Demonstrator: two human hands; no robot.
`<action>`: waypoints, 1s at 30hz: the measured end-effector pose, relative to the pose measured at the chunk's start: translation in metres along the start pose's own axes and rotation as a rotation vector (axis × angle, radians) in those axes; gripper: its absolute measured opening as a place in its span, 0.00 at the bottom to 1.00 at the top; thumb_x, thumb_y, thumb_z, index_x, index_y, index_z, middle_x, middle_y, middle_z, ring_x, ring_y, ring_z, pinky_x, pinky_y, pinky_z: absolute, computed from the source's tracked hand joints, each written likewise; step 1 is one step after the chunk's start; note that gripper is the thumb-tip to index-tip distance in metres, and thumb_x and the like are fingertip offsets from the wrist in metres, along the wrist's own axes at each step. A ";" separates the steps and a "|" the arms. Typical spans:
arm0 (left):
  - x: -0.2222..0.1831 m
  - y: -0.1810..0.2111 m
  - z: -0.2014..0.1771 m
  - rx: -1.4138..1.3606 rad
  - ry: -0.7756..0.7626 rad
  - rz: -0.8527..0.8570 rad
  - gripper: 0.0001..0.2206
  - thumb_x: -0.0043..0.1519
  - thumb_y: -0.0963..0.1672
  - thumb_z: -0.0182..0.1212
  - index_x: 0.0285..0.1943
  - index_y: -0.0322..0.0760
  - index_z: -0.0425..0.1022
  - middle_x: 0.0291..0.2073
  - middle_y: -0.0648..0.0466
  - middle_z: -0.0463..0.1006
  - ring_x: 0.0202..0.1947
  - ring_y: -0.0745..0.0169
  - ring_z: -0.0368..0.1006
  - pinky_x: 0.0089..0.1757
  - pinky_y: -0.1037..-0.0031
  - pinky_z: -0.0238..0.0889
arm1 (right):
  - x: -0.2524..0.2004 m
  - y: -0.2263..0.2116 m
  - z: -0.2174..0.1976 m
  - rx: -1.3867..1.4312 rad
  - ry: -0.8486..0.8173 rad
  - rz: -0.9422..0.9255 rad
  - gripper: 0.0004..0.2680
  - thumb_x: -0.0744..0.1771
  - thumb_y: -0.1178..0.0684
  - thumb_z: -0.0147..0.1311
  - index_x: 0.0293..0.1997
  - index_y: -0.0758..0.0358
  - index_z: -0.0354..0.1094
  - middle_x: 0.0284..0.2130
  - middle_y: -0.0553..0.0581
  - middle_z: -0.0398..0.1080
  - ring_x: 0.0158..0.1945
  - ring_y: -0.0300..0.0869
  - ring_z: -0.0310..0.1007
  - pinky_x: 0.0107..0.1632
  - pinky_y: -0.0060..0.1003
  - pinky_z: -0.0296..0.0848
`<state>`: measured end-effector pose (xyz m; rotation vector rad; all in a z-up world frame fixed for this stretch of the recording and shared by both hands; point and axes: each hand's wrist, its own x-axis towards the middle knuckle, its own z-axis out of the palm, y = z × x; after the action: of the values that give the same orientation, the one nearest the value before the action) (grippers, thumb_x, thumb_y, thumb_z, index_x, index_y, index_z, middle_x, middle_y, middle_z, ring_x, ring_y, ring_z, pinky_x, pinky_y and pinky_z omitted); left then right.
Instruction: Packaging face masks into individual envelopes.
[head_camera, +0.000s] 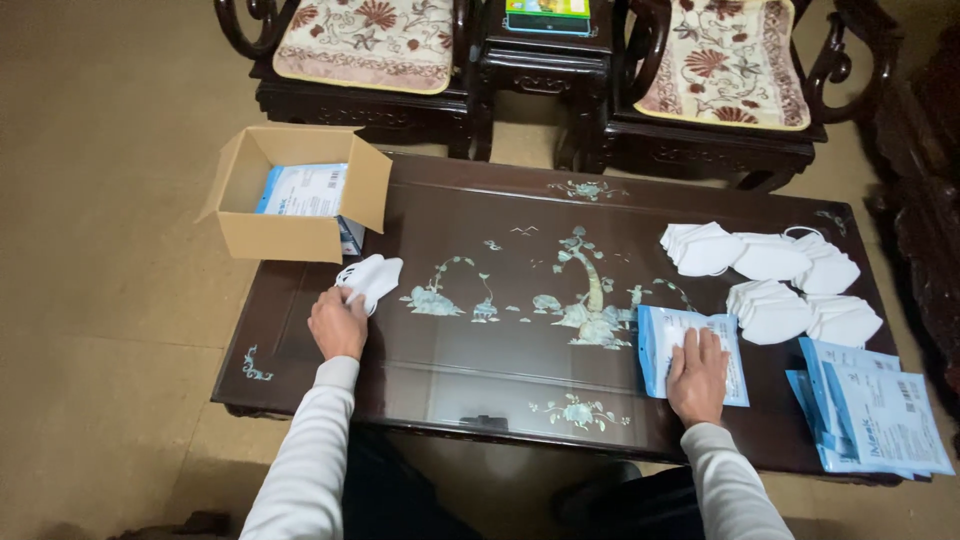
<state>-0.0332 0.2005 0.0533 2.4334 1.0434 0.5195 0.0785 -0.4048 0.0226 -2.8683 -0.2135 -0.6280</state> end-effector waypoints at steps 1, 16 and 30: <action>-0.003 0.016 -0.010 -0.001 -0.004 0.006 0.11 0.60 0.48 0.69 0.43 0.43 0.76 0.39 0.51 0.77 0.48 0.43 0.75 0.50 0.54 0.66 | 0.002 -0.002 -0.001 -0.003 0.001 0.006 0.18 0.75 0.44 0.41 0.71 0.60 0.65 0.69 0.65 0.63 0.75 0.56 0.57 0.75 0.59 0.54; -0.164 0.163 0.123 -1.211 -0.677 -0.421 0.13 0.64 0.43 0.66 0.55 0.30 0.77 0.45 0.40 0.82 0.39 0.52 0.80 0.41 0.63 0.78 | 0.005 -0.009 -0.012 0.029 0.059 -0.010 0.16 0.72 0.47 0.47 0.67 0.61 0.67 0.65 0.66 0.65 0.72 0.57 0.61 0.72 0.60 0.58; -0.156 0.166 0.103 -1.256 -0.816 -0.501 0.13 0.66 0.45 0.63 0.53 0.30 0.75 0.42 0.42 0.81 0.35 0.45 0.83 0.38 0.58 0.81 | 0.023 -0.119 -0.058 0.976 -0.109 0.259 0.12 0.70 0.49 0.57 0.57 0.63 0.74 0.50 0.63 0.77 0.59 0.51 0.74 0.67 0.49 0.66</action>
<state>0.0135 -0.0436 0.0296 1.0159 0.5875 -0.0578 0.0547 -0.2999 0.1027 -1.9338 -0.1115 -0.2096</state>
